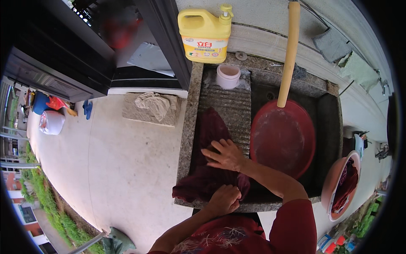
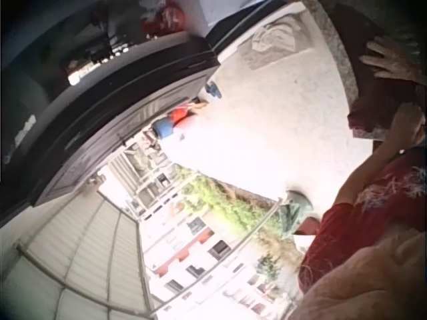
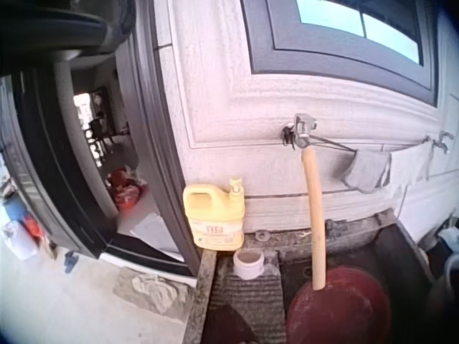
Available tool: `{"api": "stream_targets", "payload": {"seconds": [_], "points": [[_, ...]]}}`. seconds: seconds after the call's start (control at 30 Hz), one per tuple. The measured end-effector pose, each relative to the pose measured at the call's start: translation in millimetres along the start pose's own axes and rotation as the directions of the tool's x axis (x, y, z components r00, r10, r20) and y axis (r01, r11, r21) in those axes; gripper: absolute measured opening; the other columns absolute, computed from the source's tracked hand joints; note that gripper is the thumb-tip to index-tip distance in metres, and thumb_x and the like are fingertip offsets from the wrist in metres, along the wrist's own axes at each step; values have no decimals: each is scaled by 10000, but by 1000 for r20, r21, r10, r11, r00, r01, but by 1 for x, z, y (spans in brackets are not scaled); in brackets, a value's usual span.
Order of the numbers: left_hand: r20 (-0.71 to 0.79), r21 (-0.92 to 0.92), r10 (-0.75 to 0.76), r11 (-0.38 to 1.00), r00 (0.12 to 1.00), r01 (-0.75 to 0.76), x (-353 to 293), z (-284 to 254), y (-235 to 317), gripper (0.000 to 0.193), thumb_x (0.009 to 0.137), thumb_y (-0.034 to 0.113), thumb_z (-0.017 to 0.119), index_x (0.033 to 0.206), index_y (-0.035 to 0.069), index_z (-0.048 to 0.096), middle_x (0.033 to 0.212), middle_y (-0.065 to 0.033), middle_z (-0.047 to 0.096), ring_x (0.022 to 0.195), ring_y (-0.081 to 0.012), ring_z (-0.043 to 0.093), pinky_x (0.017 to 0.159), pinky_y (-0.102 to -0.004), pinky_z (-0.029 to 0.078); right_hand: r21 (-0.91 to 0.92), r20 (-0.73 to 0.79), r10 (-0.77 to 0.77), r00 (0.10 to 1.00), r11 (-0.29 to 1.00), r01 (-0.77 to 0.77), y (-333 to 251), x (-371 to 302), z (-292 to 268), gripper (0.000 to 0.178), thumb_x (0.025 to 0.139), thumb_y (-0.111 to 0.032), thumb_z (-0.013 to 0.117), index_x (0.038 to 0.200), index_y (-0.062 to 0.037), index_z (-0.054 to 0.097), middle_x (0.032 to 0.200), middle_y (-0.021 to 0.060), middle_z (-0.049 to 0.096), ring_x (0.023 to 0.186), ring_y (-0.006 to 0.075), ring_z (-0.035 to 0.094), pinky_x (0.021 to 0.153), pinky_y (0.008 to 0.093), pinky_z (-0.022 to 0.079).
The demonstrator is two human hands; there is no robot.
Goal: The person washes a maroon shirt by hand in a red basin filled with soapy water. They scrub the fabric against a stone washboard, rinse the item in the basin, and wring out the excess water. The cleaned shirt is then placed into a separate pink basin containing other wet laundry.
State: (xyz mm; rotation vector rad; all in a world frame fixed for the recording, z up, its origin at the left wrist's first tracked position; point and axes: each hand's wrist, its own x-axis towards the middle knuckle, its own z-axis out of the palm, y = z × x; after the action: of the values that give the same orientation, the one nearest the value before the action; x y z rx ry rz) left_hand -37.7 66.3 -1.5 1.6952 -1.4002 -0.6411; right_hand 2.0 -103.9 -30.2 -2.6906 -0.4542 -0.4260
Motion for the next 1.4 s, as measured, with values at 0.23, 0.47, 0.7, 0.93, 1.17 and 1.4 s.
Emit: {"api": "stream_targets", "payload": {"seconds": [0.23,0.47,0.7,0.93,1.17,1.4], "points": [[-46,77,33,997,998,-29,-1,-3,5,208,660,90,640,814,89,500,780,-63,503,758,-251,509,687,-367,410,-177,-95,583,807,787,-590,114,84,37,439,840,-432,609,1236,-255,539,1022,112,480,938,300,516,725,422,461],[-281,499,-127,827,951,258,-8,-16,12,349,674,254,755,843,53,526,825,-99,530,817,-262,520,748,-384,422,-372,132,333,934,890,-265,60,41,17,248,850,-314,603,1098,-336,608,1037,126,441,951,318,477,721,500,421],[-246,479,95,877,965,36,12,-39,14,369,693,282,777,776,85,476,698,-53,451,621,-229,473,604,-360,352,-337,-434,485,760,695,-636,90,34,-28,191,855,-266,594,1030,-343,599,1009,130,429,886,320,485,650,493,424],[238,436,37,889,971,-140,6,10,16,379,694,375,754,834,96,539,874,-46,515,820,-198,516,685,-346,375,175,-225,974,30,70,-982,137,-141,-41,510,900,-356,526,1377,-359,345,1222,220,436,1124,407,471,896,491,448],[-359,428,-254,810,898,401,-6,-43,36,626,607,483,789,1109,162,596,1162,-95,455,1114,-285,404,935,-485,257,156,-44,960,-275,-265,-951,102,-234,-8,521,903,-299,541,1375,-145,383,1276,143,480,1140,314,489,941,414,416],[-223,589,-306,714,926,378,-18,-29,17,568,641,334,788,1173,279,597,1075,-84,489,1035,-254,457,865,-481,313,706,136,612,779,492,-509,46,-48,-44,412,885,-143,585,1284,-197,501,1022,80,470,921,223,510,844,323,436]]}}
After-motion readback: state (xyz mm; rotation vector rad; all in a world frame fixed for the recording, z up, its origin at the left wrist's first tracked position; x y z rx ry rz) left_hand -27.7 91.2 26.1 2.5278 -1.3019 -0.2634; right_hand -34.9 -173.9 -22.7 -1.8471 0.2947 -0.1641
